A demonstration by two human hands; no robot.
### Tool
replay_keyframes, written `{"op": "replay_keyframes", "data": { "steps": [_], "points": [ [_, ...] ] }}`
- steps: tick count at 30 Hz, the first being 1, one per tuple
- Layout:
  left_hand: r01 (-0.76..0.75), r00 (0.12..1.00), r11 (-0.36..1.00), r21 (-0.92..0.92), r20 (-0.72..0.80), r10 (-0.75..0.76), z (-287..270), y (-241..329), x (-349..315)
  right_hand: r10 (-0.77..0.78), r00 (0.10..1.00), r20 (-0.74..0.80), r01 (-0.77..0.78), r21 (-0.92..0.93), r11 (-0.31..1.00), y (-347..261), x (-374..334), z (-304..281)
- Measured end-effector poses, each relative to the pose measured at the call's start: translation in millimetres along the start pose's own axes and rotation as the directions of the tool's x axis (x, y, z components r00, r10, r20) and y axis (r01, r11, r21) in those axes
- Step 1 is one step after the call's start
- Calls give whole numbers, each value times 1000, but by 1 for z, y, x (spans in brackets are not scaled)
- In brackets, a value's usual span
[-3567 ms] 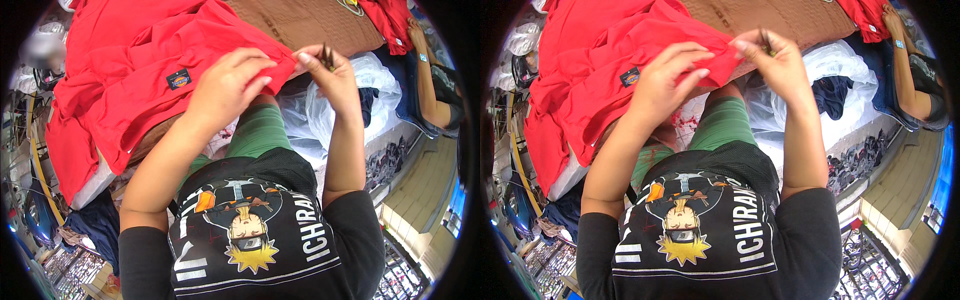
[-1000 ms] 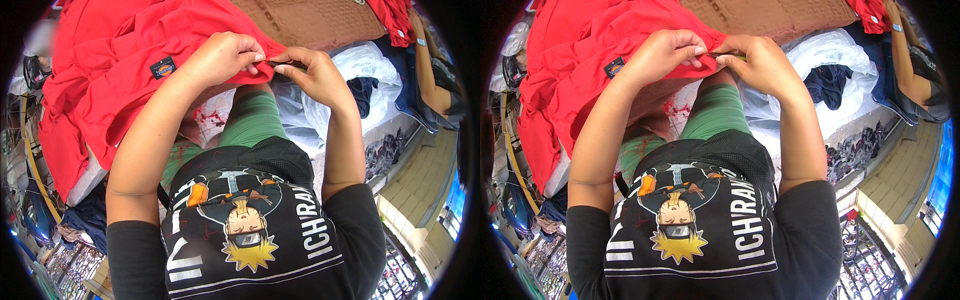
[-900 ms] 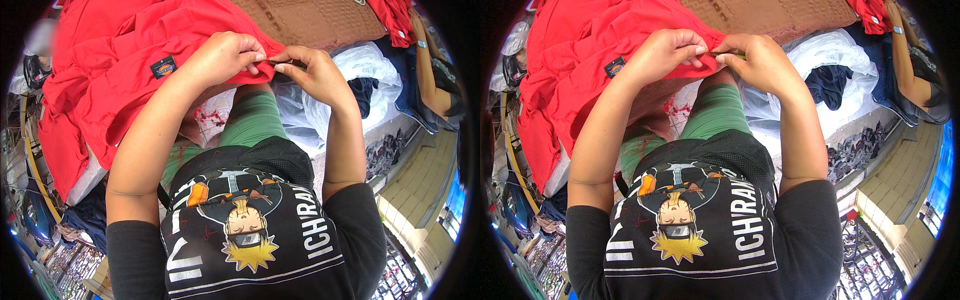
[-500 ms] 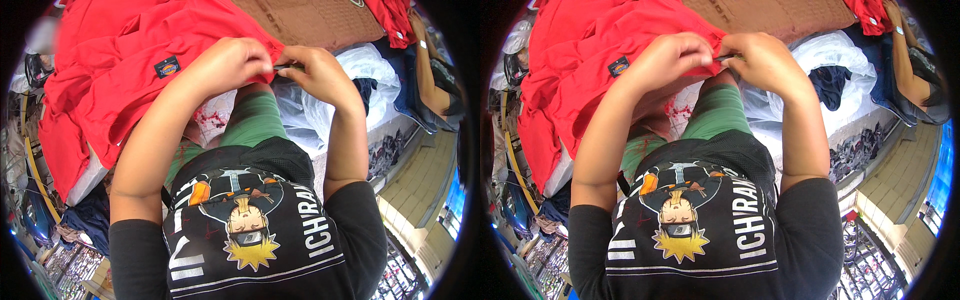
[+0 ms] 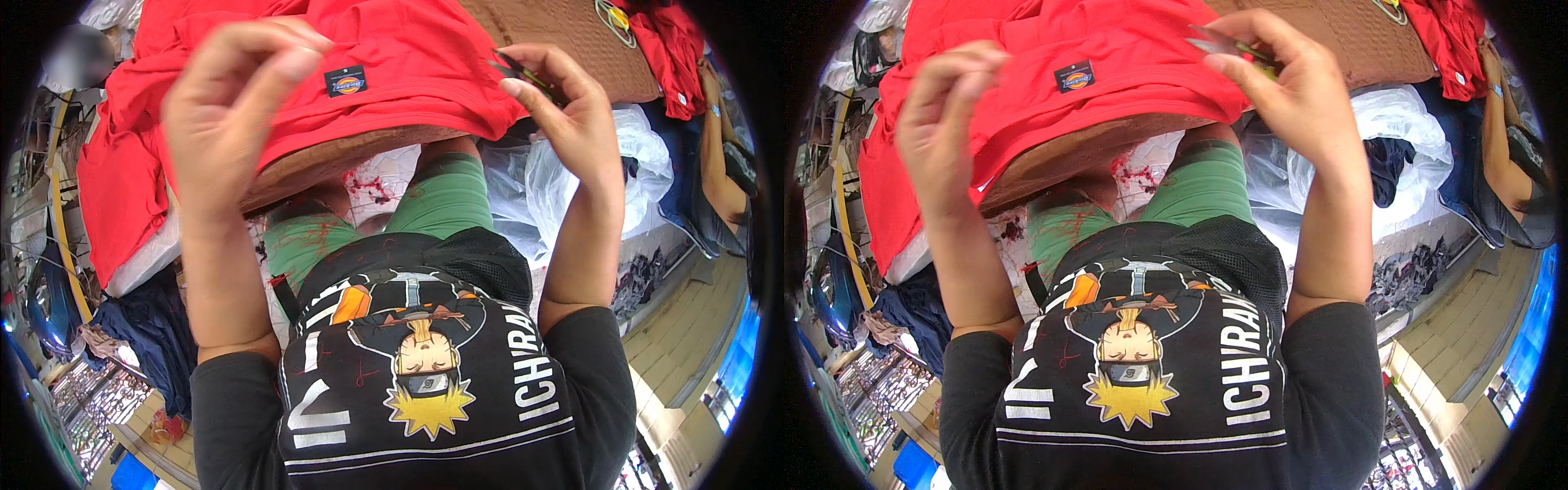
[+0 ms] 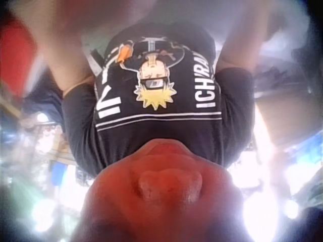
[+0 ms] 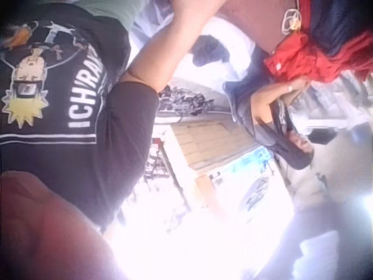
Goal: The person uses small snips to trim loose threads from the collars and seams of red t-shirts, handling them one at a time and setting them aside on a stack.
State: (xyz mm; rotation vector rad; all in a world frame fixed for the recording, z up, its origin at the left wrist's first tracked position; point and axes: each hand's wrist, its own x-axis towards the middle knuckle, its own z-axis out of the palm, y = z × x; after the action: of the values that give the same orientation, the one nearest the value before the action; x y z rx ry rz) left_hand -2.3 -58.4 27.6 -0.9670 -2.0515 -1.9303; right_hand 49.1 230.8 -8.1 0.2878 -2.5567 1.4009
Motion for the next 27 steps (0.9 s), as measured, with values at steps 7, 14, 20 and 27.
{"op": "replay_keyframes", "data": {
  "steps": [7, 14, 20, 27],
  "points": [
    [120, 970, 813, 570, 109, -219, 27, -65, -29, 13, 998, 55, -18, 103, 994, -2, 15, 65],
    [179, 971, 705, 686, -6, -241, 43, -83, -43, 39, 995, 89, -47, 87, 995, 17, 20, 95],
    [342, 912, 713, 613, -31, -410, 31, -83, -31, 138, 972, 192, -148, 42, 988, 11, 23, 90],
    [535, 819, 761, 366, -5, -574, 26, -85, -26, 119, 971, 209, -133, 54, 990, 14, 25, 90]
  ]
}}
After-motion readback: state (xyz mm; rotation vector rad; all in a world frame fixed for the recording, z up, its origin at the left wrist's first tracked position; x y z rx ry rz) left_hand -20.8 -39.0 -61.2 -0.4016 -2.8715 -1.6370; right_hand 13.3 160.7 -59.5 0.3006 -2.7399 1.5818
